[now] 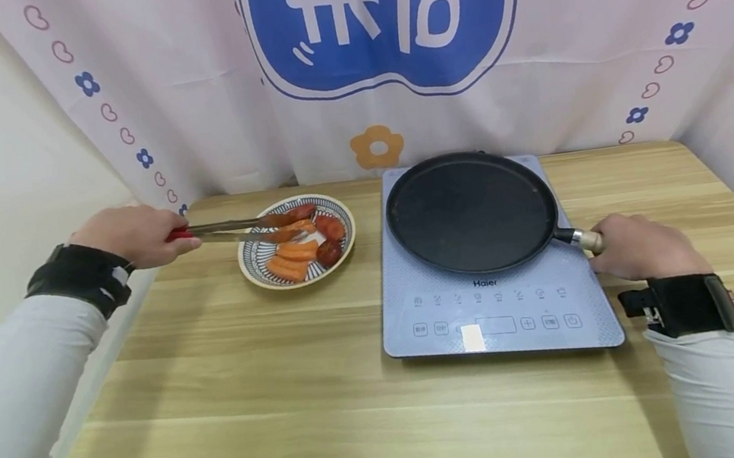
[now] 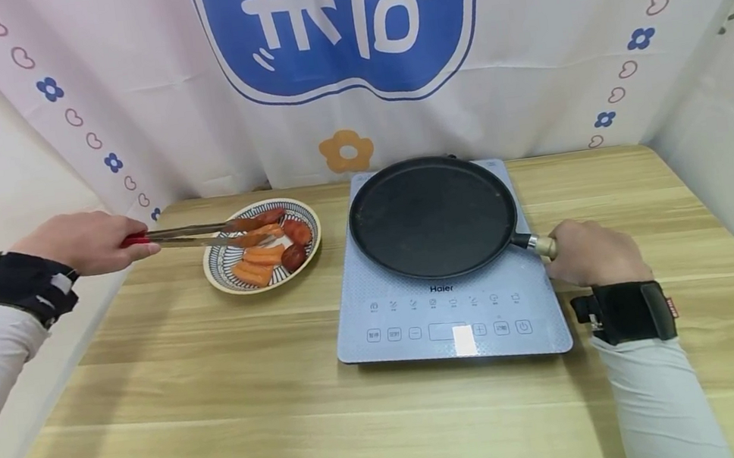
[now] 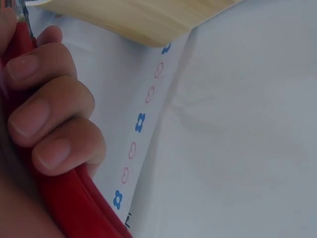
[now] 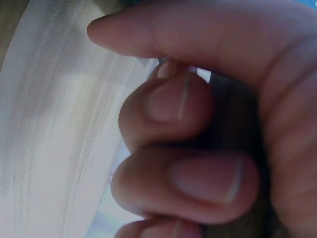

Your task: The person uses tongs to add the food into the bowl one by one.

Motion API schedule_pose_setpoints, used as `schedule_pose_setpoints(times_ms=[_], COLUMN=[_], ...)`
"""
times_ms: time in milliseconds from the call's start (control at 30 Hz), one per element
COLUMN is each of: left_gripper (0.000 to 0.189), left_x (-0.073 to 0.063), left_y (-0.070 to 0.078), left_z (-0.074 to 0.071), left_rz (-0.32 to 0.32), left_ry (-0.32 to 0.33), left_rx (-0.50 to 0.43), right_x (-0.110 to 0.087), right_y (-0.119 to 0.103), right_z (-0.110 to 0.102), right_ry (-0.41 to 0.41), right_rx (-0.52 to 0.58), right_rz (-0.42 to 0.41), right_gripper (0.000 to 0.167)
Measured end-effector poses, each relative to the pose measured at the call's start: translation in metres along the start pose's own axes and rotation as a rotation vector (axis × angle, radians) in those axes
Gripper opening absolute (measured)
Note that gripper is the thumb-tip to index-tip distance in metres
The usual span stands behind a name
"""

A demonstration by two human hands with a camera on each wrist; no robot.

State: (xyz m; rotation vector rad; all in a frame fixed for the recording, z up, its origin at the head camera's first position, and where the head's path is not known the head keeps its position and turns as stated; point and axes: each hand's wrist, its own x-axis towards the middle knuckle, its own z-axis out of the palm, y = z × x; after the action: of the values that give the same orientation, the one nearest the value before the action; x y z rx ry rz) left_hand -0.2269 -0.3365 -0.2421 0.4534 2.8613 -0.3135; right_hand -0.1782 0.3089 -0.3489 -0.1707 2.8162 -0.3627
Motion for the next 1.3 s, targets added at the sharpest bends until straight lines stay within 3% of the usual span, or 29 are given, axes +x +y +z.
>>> schedule_pose_setpoints(times_ms=[233,433,733,1067,1300], left_gripper=[0.038,0.041,0.045,0.046,0.051], left_x=[-0.004,-0.007,-0.015,-0.013,-0.017], left_y=[0.013,0.017,0.013,0.016,0.014], left_z=[0.003,0.009,0.005,0.005,0.0], left_rz=[-0.053,-0.073,-0.084,-0.082,-0.071], left_ry=[-0.119,-0.159,-0.157,-0.186,-0.167], left_rx=[-0.12,-0.189,-0.188,-0.207,-0.221], right_x=[-0.001,-0.001,0.0,-0.002,-0.002], right_y=[-0.001,0.0,-0.001,0.0,-0.001], right_z=[0.0,0.001,0.002,0.001,0.002], right_ry=[0.002,-0.008,-0.016,-0.006,-0.002], right_rx=[-0.002,0.005,0.011,0.008,0.008], right_rz=[0.001,0.009,0.009,0.008,0.007], right_gripper=[0.026,0.026,0.027,0.027,0.026])
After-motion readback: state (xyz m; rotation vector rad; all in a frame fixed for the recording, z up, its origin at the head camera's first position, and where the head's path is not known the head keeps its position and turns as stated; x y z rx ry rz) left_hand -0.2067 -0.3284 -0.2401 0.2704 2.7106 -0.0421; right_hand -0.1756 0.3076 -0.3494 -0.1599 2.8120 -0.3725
